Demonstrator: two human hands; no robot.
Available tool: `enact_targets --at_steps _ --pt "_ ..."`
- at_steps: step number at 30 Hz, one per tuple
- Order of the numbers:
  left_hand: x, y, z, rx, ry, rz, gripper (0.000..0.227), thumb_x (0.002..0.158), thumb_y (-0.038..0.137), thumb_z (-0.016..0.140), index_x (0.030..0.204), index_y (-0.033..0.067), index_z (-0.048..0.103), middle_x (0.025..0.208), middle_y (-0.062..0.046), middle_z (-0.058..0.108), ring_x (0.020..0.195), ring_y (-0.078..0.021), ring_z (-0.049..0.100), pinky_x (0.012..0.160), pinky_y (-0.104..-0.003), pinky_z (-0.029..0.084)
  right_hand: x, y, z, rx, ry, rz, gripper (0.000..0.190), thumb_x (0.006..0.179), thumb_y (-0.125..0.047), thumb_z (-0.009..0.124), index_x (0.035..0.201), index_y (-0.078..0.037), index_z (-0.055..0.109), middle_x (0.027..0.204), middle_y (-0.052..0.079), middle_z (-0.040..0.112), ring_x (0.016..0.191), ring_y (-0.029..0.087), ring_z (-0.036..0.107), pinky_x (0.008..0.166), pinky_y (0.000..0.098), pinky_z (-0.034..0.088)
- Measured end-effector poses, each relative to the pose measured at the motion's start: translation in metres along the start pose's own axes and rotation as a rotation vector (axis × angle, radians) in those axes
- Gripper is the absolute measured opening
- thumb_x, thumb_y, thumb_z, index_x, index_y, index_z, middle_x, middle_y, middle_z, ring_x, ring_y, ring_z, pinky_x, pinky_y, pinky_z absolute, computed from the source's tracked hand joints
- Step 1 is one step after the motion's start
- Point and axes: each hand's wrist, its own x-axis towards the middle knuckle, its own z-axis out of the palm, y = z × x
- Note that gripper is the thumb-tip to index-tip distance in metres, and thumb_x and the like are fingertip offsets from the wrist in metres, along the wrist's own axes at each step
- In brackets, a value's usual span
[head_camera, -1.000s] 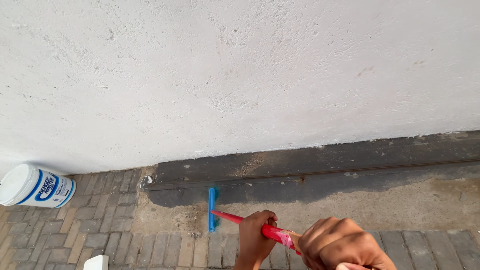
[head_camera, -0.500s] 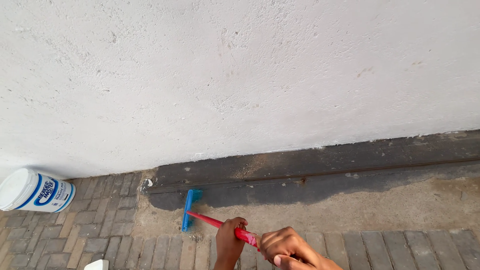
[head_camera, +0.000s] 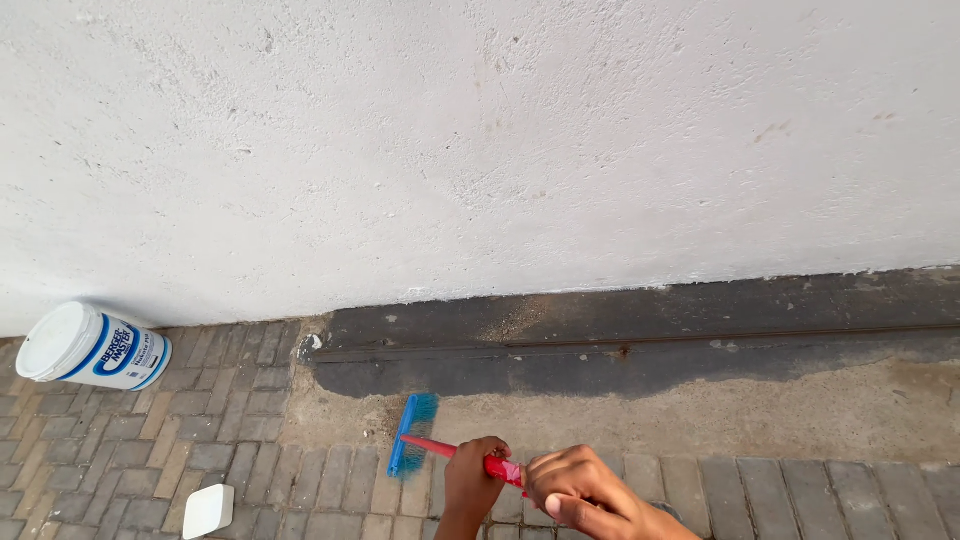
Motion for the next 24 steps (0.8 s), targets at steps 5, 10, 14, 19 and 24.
enact_targets --at_steps 5,10,14,19,24 --pt "-0.001 0.040 -0.017 0.050 0.041 0.053 0.014 0.070 0.006 0.074 0.084 0.0091 0.073 0.076 -0.009 0.074 0.075 -0.0299 0.070 0.065 -0.039 0.053 -0.001 -0.022 -0.006 0.143 0.028 -0.166 0.045 0.098 -0.024 0.055 0.063 -0.001 0.041 0.060 0.014 0.046 0.058 0.028 0.049 0.065 0.0445 0.045" --pt "-0.009 0.097 -0.015 0.033 -0.038 0.133 0.015 0.069 0.005 0.072 0.083 0.0086 0.071 0.075 -0.010 0.072 0.075 -0.0300 0.069 0.067 -0.038 0.052 0.000 -0.084 -0.019 0.251 0.129 -0.297 0.047 0.095 -0.022 0.056 0.055 -0.005 0.038 0.048 0.010 0.041 0.041 0.024 0.043 0.048 0.0419 0.038" --pt "0.008 0.071 -0.006 0.015 -0.062 0.135 0.011 0.073 0.007 0.071 0.084 0.0096 0.071 0.076 -0.008 0.072 0.077 -0.0295 0.070 0.068 -0.038 0.053 0.005 -0.057 -0.010 0.159 0.184 -0.261 0.046 0.095 -0.023 0.056 0.059 -0.008 0.033 0.051 0.007 0.036 0.045 0.021 0.037 0.051 0.0394 0.033" --pt "0.019 -0.019 -0.013 0.019 0.096 -0.006 0.012 0.074 0.008 0.073 0.086 0.0111 0.074 0.078 -0.006 0.075 0.078 -0.0285 0.072 0.067 -0.038 0.055 0.025 -0.005 0.020 0.033 0.068 -0.082 0.043 0.099 -0.027 0.049 0.067 -0.005 0.032 0.062 0.007 0.033 0.061 0.023 0.037 0.066 0.0421 0.038" --pt "0.001 0.022 -0.016 0.083 0.130 -0.001 0.015 0.077 0.005 0.070 0.091 0.0099 0.074 0.083 -0.011 0.072 0.079 -0.0312 0.070 0.069 -0.039 0.053 0.003 -0.019 0.005 0.184 0.122 -0.177 0.045 0.098 -0.023 0.055 0.062 -0.004 0.036 0.057 0.010 0.039 0.056 0.025 0.042 0.065 0.0452 0.041"
